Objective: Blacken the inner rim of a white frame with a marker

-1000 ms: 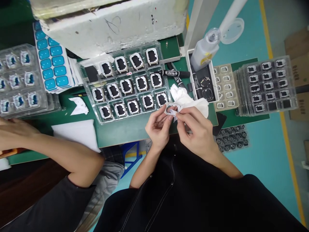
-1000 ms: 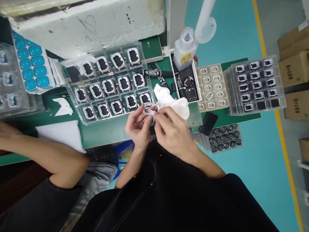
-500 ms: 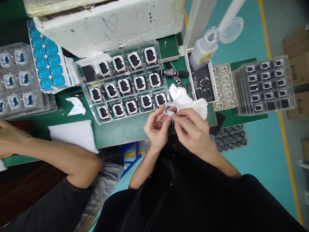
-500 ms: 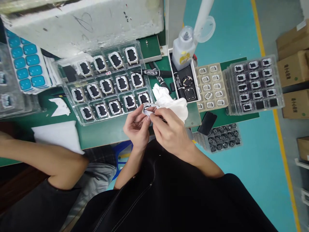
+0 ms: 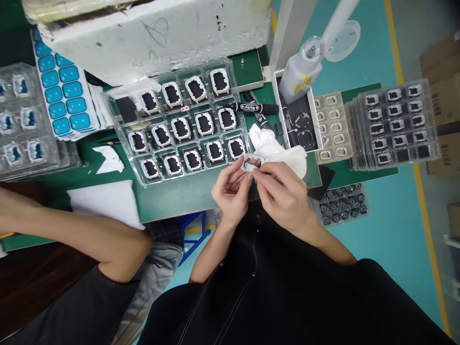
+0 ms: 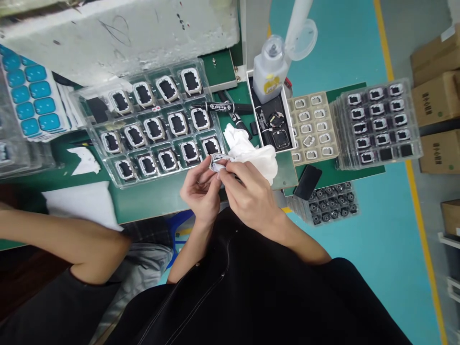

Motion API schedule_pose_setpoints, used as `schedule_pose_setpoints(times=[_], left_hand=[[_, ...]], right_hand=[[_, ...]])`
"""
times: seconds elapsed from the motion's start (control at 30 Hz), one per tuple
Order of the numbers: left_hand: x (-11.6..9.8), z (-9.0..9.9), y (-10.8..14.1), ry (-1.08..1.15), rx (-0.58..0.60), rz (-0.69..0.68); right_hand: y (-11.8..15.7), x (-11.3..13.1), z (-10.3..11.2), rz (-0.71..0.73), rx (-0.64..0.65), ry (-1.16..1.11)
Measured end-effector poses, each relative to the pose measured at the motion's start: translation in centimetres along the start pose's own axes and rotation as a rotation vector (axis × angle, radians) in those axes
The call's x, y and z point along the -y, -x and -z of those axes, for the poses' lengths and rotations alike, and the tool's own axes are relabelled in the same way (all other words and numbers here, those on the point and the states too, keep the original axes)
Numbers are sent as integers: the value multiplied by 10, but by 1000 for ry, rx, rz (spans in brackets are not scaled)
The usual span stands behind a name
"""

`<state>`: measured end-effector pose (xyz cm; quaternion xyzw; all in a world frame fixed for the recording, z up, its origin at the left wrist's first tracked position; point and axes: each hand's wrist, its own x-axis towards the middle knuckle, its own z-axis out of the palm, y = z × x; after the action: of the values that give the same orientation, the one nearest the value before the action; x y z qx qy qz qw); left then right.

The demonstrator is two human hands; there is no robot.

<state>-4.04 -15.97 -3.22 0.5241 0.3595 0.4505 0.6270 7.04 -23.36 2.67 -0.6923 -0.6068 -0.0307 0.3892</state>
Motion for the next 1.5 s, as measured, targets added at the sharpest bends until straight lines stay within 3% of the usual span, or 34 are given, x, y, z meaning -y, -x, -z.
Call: schedule_pose_setpoints(times=[0.3,0.57,0.93,1.23,1.5], left_hand=[[-4,0,-2,38,36,-35],[-1,2,-3,45,25,-31],[-3,3,-4,64,73,-10],[-4,4,-7,106,93,14],[-1,3,-4,64,8,-23]], right_hand=[[0,-4,1,66,14,-68],[1,-4,-2,-16,-30,-136],[-5,-13,9,53,48,-175],[-1,-12,3,-7,-33,-178],[0,0,-2,-93,-91,-206]])
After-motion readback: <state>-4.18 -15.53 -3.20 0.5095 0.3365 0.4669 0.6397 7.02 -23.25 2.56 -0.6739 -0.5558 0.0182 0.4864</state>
